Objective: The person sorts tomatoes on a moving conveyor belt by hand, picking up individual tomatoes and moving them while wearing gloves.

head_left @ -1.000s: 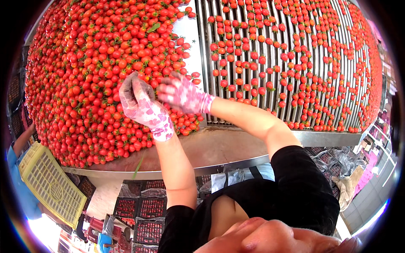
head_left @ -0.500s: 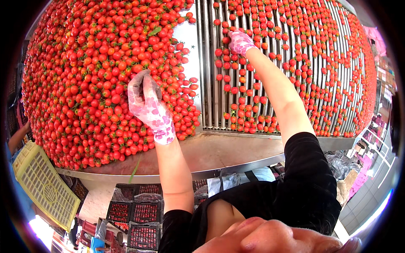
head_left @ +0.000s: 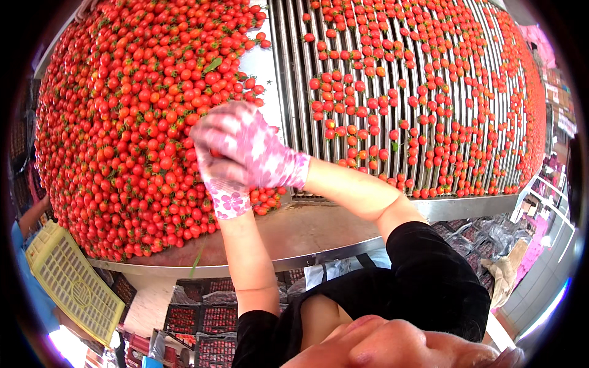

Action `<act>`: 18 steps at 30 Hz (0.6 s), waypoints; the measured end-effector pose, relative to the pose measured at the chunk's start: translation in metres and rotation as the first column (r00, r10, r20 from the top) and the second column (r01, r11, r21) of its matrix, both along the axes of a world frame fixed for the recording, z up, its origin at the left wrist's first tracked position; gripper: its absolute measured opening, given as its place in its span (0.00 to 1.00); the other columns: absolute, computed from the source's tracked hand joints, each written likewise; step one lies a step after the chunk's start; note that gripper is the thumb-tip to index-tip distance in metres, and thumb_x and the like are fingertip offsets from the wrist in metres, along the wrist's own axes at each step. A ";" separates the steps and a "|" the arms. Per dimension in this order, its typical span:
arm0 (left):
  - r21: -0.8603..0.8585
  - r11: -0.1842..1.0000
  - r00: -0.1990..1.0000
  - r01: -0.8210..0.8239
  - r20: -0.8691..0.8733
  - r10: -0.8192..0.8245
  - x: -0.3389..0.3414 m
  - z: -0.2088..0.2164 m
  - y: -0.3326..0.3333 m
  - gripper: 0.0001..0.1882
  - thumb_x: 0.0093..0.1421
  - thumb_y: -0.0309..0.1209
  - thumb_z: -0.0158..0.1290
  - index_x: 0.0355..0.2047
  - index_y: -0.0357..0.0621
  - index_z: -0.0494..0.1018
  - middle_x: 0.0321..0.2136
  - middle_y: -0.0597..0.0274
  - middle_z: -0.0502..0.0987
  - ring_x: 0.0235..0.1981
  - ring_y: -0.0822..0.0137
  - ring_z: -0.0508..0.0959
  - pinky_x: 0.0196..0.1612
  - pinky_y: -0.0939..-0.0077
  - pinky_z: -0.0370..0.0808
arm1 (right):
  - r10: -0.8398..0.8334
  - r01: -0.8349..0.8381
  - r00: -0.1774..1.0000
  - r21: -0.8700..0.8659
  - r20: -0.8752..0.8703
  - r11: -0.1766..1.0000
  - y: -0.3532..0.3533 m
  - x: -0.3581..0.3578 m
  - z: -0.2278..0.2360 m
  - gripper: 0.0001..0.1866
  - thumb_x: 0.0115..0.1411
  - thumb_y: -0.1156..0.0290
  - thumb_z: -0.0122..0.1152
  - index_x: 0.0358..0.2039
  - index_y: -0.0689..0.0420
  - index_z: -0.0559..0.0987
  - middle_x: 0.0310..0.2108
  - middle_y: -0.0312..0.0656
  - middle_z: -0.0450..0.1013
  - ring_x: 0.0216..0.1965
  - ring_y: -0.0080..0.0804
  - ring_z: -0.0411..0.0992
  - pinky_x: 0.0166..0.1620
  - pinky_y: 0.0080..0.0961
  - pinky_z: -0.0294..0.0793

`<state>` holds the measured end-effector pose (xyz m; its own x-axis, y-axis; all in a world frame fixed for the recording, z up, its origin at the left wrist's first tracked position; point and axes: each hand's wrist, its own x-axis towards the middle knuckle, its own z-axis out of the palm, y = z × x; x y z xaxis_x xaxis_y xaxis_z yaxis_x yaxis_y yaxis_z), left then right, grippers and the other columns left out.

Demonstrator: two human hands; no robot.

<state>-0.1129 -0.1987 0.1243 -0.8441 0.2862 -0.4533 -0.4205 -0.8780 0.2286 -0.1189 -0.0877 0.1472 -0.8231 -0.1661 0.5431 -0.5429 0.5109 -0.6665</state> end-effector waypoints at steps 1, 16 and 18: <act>0.029 0.999 1.000 -0.029 0.007 0.029 -0.001 -0.001 -0.001 0.23 0.68 0.45 0.47 0.51 0.37 0.68 0.49 0.58 0.71 0.51 0.64 0.71 0.52 0.69 0.71 | -0.010 0.011 0.999 -0.040 0.034 0.999 0.002 0.007 -0.009 0.22 0.57 0.58 0.59 0.50 0.54 0.75 0.50 0.45 0.72 0.53 0.44 0.69 0.57 0.44 0.65; -0.051 0.988 0.989 -0.143 -0.044 0.141 -0.001 -0.020 -0.032 0.14 0.67 0.37 0.50 0.41 0.37 0.74 0.42 0.54 0.75 0.30 0.69 0.68 0.27 0.79 0.66 | 0.451 -0.491 0.868 0.233 0.206 0.839 -0.059 0.061 -0.180 0.25 0.50 0.52 0.63 0.50 0.37 0.74 0.57 0.31 0.65 0.64 0.45 0.56 0.58 0.76 0.51; -0.060 0.988 0.989 -0.142 -0.042 0.139 0.000 -0.016 -0.035 0.14 0.67 0.36 0.50 0.41 0.37 0.74 0.41 0.53 0.76 0.29 0.69 0.68 0.27 0.79 0.66 | 0.433 -0.483 0.876 0.398 0.214 0.780 -0.047 0.046 -0.178 0.16 0.50 0.53 0.62 0.40 0.40 0.76 0.47 0.31 0.70 0.55 0.41 0.64 0.51 0.68 0.61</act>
<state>-0.1132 -0.2336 0.1085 -0.8908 0.1356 -0.4336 -0.2838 -0.9113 0.2982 -0.0728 -0.1351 -0.0307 -0.6380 -0.7311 0.2420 -0.7254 0.4650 -0.5075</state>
